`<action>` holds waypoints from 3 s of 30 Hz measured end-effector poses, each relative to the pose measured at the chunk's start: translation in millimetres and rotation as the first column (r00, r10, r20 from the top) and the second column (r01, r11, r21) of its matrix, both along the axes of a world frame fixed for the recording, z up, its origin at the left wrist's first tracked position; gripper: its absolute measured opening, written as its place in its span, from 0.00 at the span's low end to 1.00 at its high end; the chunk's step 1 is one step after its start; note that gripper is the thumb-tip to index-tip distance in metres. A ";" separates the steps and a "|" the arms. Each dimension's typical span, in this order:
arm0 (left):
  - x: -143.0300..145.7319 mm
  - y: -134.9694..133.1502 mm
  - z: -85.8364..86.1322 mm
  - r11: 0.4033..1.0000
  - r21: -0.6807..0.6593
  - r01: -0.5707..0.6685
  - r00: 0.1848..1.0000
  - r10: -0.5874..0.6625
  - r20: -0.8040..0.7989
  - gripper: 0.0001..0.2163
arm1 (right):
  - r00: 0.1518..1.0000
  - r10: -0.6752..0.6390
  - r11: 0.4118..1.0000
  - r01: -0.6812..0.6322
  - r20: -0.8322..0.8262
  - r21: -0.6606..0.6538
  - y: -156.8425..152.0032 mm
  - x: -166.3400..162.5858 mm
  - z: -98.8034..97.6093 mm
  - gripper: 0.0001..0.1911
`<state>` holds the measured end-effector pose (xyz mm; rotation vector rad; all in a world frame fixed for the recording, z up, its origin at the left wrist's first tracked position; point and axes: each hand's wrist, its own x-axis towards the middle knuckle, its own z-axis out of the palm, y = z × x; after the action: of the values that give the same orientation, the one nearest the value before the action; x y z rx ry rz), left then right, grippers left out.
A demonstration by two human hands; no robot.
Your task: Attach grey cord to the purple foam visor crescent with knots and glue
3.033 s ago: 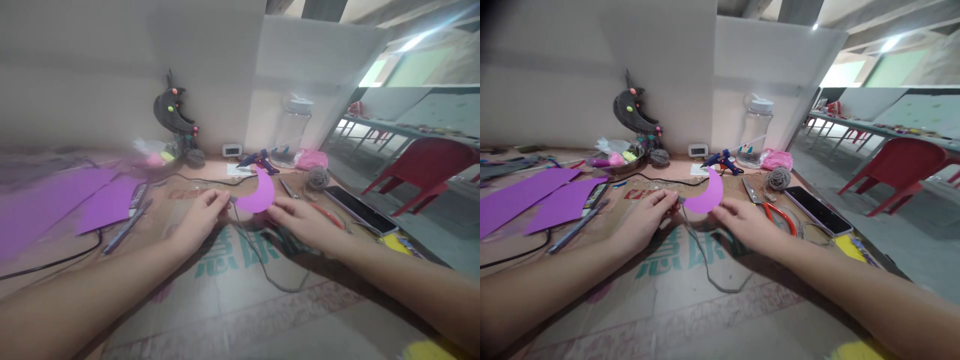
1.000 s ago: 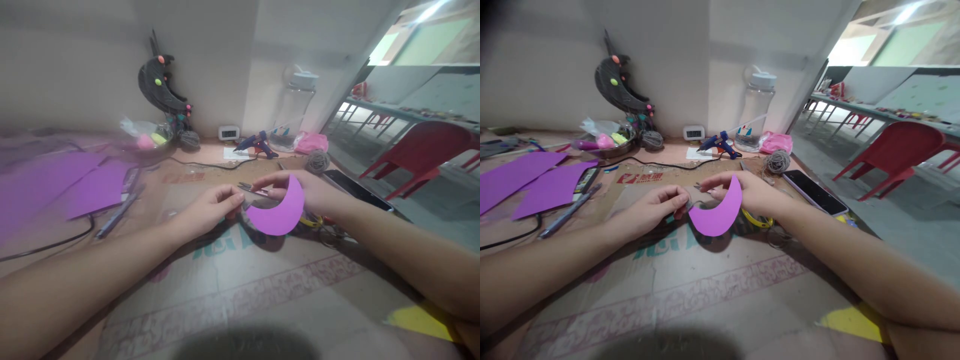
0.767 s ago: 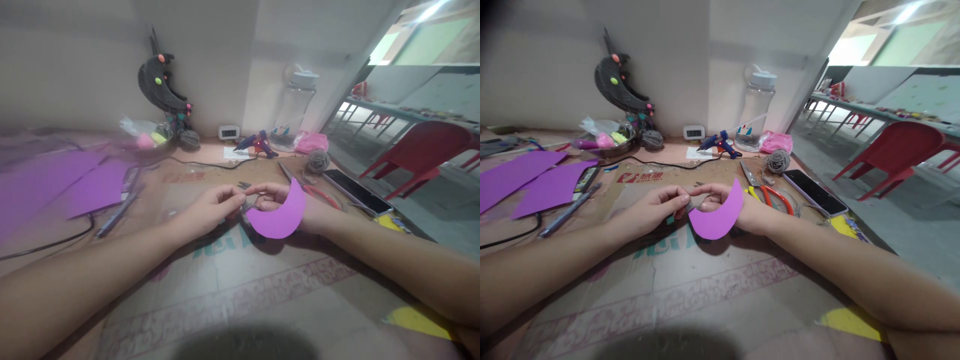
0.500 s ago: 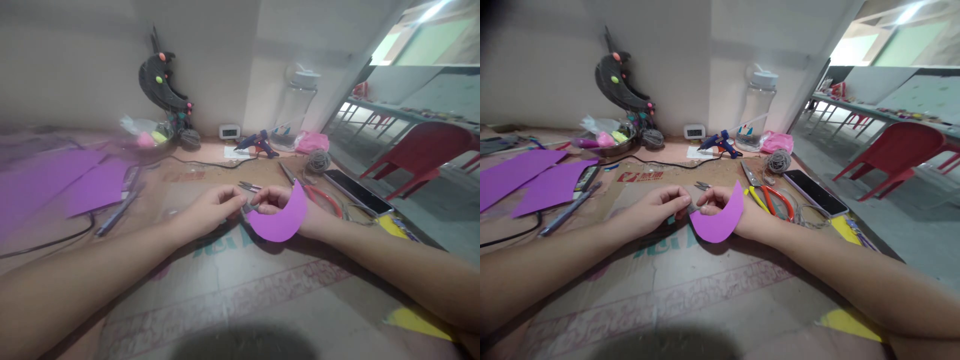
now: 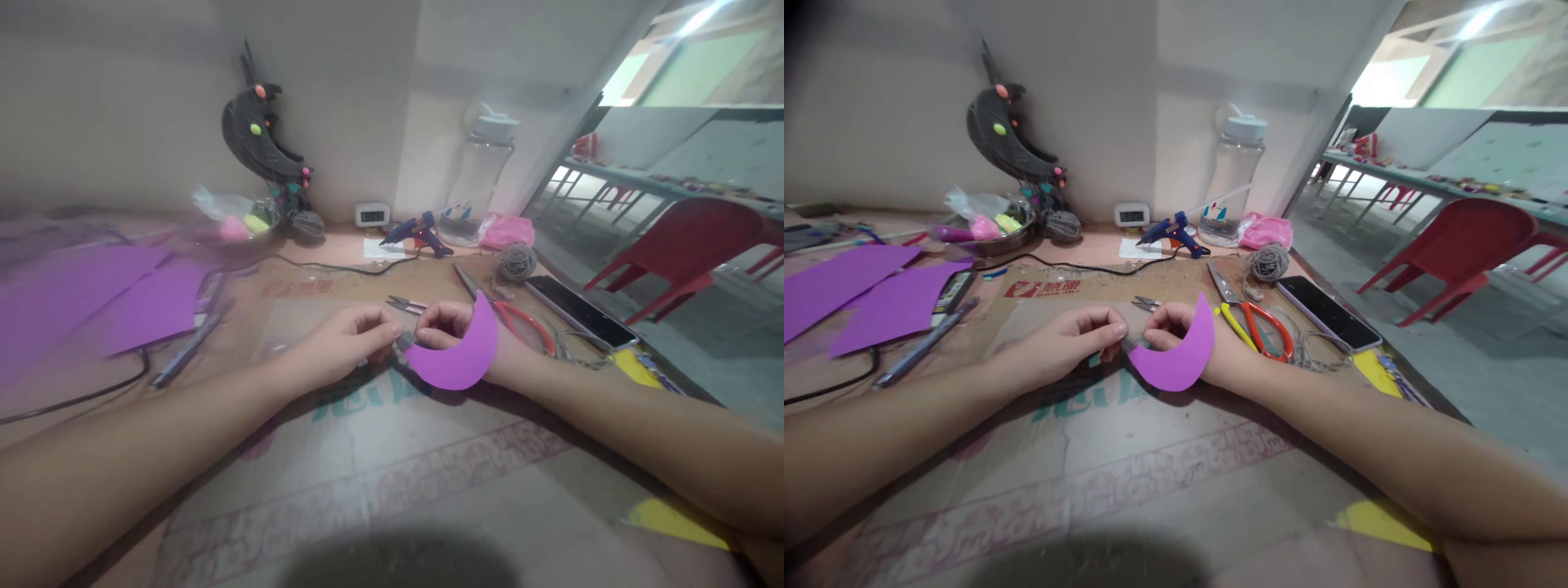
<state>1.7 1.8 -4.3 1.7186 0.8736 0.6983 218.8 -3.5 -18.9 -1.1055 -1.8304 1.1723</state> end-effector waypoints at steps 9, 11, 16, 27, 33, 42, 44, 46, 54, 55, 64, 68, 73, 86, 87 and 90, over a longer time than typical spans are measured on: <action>3.4 -1.9 1.2 0.991 -0.045 -0.130 0.989 0.133 0.068 0.14 | 0.997 -0.077 0.997 0.077 -0.023 0.027 -5.2 -3.4 8.5 0.15; 3.7 -1.6 3.2 0.975 -0.033 -0.219 0.970 0.221 0.099 0.14 | 0.995 -0.091 0.994 0.093 -0.034 0.052 -9.4 -5.0 14.9 0.19; 2.2 0.3 5.3 0.945 -0.001 -0.327 0.938 0.324 0.123 0.14 | 0.998 -0.044 0.992 0.049 -0.049 0.120 -12.6 -5.4 19.1 0.15; 0.6 -3.2 8.8 0.921 0.106 -0.375 0.927 0.368 0.074 0.14 | 0.999 0.025 0.997 -0.027 0.030 0.070 -14.5 -2.8 19.6 0.04; 1.7 -1.9 5.7 0.959 0.057 -0.279 0.959 0.275 0.066 0.13 | 0.991 -0.037 0.995 0.025 0.127 0.097 -15.9 -5.0 20.9 0.19; 3.2 -3.8 2.0 0.995 0.043 -0.090 0.994 0.087 0.061 0.10 | 0.989 -0.137 0.983 0.130 0.048 0.130 -14.3 -3.3 20.7 0.18; 3.3 -4.3 1.9 0.996 0.052 -0.066 0.997 0.064 0.044 0.10 | 0.990 -0.128 0.985 0.120 0.055 0.128 -14.4 -3.5 20.1 0.18; 3.1 -4.9 2.1 0.997 0.062 -0.052 0.998 0.050 0.033 0.10 | 0.991 -0.123 0.986 0.115 0.060 0.125 -14.2 -3.6 20.1 0.18; 2.7 -5.1 2.0 0.993 0.096 -0.074 0.997 0.070 0.041 0.11 | 0.995 -0.097 0.989 0.095 0.011 0.111 -12.6 -2.9 17.3 0.13; 2.8 -4.4 1.6 0.992 0.102 -0.074 0.996 0.070 0.046 0.11 | 0.996 -0.089 0.988 0.090 -0.013 0.122 -12.6 -3.3 16.5 0.11; 3.1 -2.0 -1.1 0.998 0.048 -0.032 0.999 0.029 0.046 0.12 | 0.999 -0.012 0.999 0.011 -0.030 -0.032 -14.5 -8.5 23.1 0.26; 4.0 -2.4 -2.7 0.998 0.065 -0.016 1.000 0.014 0.025 0.13 | 1.000 -0.005 0.999 0.006 0.027 -0.043 -11.5 -4.6 20.4 0.20; 3.6 -2.3 -2.8 0.996 0.087 -0.001 1.000 0.002 -0.003 0.12 | 0.988 -0.102 0.992 0.092 0.112 0.089 -8.8 -2.4 17.9 0.07; 3.9 -6.0 0.8 0.984 0.163 0.074 0.996 -0.064 -0.065 0.09 | 0.989 -0.141 0.987 0.137 0.039 0.090 3.8 -5.5 3.2 0.11; 3.9 -5.9 0.4 0.983 0.163 0.079 0.996 -0.070 -0.063 0.09 | 0.990 -0.135 0.987 0.131 0.035 0.089 3.9 -5.3 2.9 0.11; 3.6 -5.6 -0.6 0.982 0.166 0.092 0.995 -0.083 -0.061 0.09 | 0.992 -0.124 0.989 0.122 0.022 0.078 4.7 -5.1 2.1 0.11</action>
<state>5.3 -3.9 -4.9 1.9230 0.7888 0.6856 213.7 1.3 -16.8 -1.1774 -1.7858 1.0123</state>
